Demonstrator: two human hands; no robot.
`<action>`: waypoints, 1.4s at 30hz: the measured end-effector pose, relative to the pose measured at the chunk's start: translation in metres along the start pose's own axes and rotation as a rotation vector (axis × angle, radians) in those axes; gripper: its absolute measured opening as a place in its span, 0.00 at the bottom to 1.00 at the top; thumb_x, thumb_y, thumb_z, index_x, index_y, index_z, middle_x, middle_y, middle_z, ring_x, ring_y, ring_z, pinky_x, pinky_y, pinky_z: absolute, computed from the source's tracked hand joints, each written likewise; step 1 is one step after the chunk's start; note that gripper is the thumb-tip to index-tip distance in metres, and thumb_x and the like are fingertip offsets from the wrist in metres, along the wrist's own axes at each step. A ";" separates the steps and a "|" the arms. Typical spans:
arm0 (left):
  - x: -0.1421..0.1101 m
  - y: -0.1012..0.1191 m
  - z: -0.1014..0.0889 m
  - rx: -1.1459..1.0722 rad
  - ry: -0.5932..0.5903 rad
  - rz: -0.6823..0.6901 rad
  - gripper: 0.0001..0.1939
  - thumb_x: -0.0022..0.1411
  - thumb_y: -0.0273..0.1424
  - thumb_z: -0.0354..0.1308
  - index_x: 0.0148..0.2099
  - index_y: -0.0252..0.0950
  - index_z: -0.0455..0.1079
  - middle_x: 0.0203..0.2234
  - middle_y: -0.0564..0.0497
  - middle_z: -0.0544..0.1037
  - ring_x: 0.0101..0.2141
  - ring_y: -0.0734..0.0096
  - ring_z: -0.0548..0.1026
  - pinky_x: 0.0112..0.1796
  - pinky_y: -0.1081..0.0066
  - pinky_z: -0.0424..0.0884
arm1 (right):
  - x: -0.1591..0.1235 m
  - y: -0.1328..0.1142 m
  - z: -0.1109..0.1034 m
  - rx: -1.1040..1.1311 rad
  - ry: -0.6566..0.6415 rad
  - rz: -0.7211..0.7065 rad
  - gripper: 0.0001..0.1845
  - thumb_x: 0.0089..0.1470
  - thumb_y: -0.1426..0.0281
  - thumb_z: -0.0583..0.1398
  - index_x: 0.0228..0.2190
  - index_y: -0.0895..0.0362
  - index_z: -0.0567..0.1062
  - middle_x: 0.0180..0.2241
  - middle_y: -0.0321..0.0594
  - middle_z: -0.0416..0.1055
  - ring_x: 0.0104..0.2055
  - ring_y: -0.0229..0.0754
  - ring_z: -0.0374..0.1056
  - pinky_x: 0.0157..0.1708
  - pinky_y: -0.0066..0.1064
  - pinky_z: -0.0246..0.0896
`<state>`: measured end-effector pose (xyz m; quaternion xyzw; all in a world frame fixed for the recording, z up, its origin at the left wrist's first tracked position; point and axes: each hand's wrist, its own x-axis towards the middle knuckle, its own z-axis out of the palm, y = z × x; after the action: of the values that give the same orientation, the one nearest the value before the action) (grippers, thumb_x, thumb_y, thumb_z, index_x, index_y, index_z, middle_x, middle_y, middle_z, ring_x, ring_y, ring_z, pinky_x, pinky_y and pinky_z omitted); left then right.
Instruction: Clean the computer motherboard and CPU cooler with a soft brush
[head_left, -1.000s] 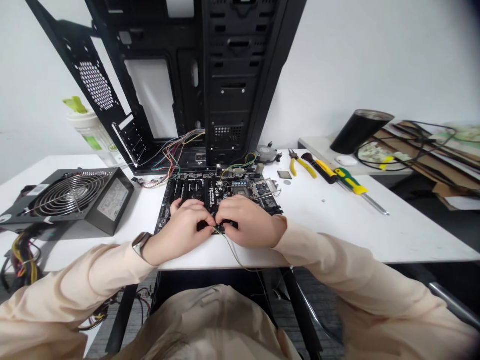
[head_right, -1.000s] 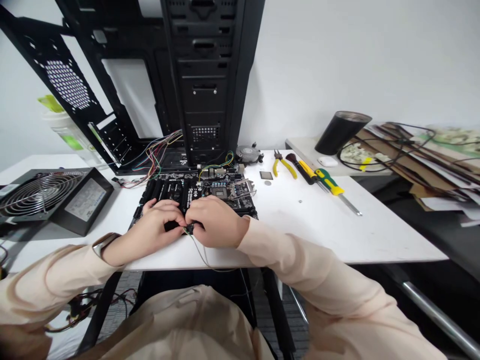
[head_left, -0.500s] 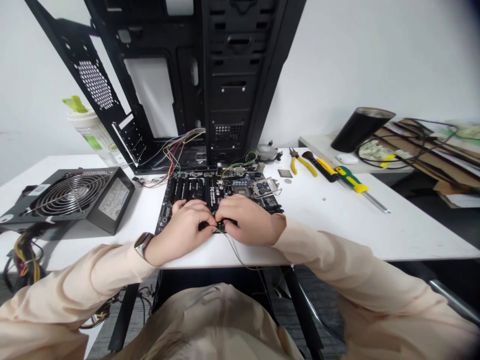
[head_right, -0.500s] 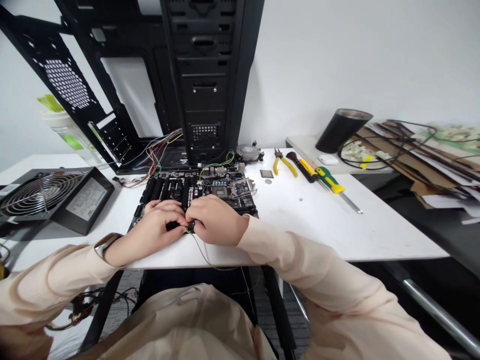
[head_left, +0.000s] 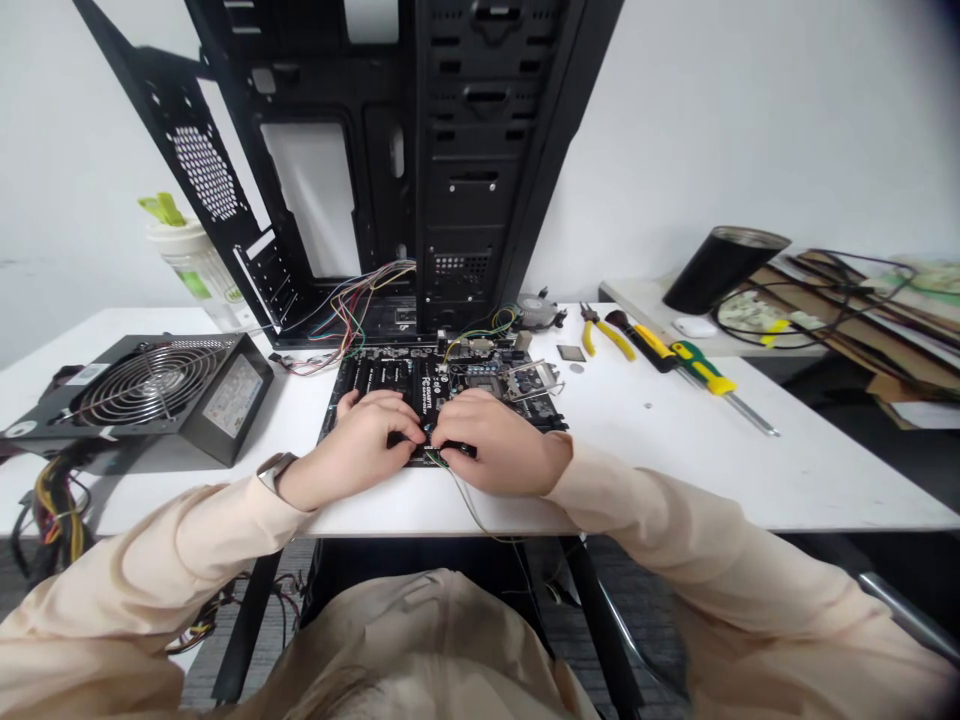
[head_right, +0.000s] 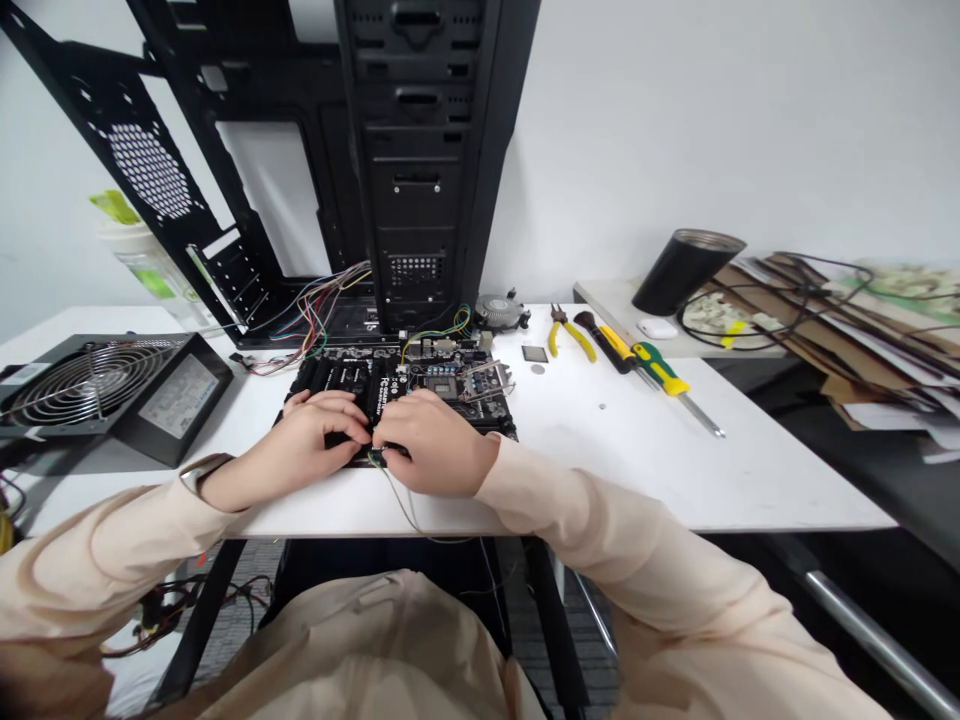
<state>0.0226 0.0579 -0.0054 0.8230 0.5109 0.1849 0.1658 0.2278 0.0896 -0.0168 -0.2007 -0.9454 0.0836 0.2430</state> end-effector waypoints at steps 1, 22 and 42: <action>0.000 0.001 0.000 0.002 -0.004 0.003 0.10 0.57 0.26 0.54 0.33 0.43 0.77 0.40 0.53 0.80 0.55 0.53 0.68 0.58 0.39 0.42 | 0.000 0.000 0.000 -0.006 -0.001 -0.004 0.09 0.52 0.77 0.56 0.30 0.57 0.76 0.30 0.40 0.74 0.36 0.41 0.67 0.44 0.37 0.58; -0.001 0.008 -0.001 0.022 -0.053 0.057 0.04 0.55 0.27 0.56 0.32 0.39 0.72 0.34 0.54 0.77 0.45 0.60 0.72 0.56 0.43 0.45 | -0.001 0.001 0.005 -0.018 0.031 -0.068 0.09 0.56 0.76 0.57 0.30 0.57 0.78 0.29 0.39 0.76 0.34 0.39 0.68 0.42 0.35 0.59; 0.000 0.005 0.004 0.007 -0.050 0.085 0.05 0.55 0.26 0.55 0.28 0.37 0.71 0.31 0.54 0.73 0.42 0.64 0.68 0.48 0.59 0.55 | 0.001 -0.001 0.013 -0.044 0.093 -0.140 0.13 0.54 0.77 0.55 0.21 0.57 0.71 0.21 0.35 0.68 0.27 0.36 0.61 0.40 0.32 0.58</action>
<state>0.0286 0.0550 -0.0068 0.8489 0.4718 0.1691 0.1677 0.2198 0.0886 -0.0277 -0.1431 -0.9463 0.0362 0.2876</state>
